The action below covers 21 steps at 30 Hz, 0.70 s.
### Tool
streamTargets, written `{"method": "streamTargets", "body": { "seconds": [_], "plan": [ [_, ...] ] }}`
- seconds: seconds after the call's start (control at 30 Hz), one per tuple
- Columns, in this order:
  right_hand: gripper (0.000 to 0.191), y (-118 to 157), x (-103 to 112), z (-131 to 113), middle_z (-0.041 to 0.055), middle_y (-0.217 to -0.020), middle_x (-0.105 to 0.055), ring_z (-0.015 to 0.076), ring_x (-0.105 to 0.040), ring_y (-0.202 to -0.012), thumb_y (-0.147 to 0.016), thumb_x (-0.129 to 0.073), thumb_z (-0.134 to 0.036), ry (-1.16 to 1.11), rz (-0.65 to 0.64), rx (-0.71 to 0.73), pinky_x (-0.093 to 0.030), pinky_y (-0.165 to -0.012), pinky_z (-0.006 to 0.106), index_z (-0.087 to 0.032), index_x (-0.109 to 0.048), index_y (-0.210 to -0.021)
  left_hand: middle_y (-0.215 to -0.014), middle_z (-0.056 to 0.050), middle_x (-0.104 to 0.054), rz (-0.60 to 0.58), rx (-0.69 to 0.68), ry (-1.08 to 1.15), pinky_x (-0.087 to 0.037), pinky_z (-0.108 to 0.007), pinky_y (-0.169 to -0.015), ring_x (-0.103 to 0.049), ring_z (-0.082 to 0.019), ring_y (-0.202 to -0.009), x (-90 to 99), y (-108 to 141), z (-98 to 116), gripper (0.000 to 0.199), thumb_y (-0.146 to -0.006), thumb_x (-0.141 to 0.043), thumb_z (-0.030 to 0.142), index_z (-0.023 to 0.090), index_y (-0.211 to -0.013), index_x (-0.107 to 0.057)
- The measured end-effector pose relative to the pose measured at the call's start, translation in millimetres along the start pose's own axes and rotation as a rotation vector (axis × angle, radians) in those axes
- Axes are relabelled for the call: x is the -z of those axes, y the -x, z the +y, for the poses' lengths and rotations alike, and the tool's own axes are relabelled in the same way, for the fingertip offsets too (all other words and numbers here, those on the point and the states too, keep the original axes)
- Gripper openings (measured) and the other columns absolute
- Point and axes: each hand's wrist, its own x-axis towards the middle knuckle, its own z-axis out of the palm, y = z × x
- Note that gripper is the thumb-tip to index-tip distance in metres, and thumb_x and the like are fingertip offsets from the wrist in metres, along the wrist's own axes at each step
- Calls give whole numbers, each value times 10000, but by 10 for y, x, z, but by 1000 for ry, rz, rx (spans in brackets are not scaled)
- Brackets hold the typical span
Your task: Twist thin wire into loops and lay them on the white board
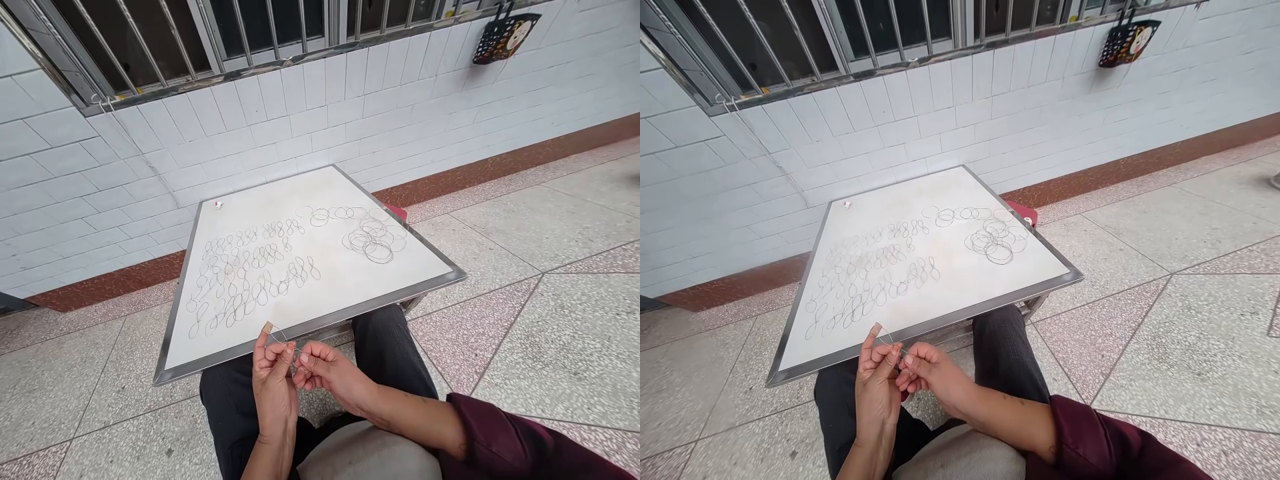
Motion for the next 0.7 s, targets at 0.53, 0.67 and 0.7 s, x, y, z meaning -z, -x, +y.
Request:
{"method": "streamTargets", "body": {
  "seconds": [0.53,0.67,0.7],
  "plan": [
    [419,-56,130,-62,15,-708,-678,118,-566,-530,-879,-543,-602,634,66,244,-481,-501,252,-201,-648,-819,-832,-7,-701,-90,-120,-342,-476,-321,-895,-647,-179,-932,46,-32,18,681,-782,-757,330,213,-1388,-467],
    [386,-69,157,-68,17,-718,-687,111,-555,-494,-883,-557,-565,644,81,227,-486,-497,257,-196,-665,-844,-906,-40,-716,-118,-106,-386,-503,-316,-825,-638,-180,-887,58,-38,32,691,-771,-763,341,226,-1389,-476],
    [383,-75,164,-67,16,-715,-686,108,-550,-483,-881,-561,-561,640,85,221,-485,-493,256,-194,-666,-843,-912,-45,-717,-124,-106,-400,-506,-317,-815,-636,-181,-877,58,-39,39,691,-772,-761,341,227,-1391,-475]
  ]
}}
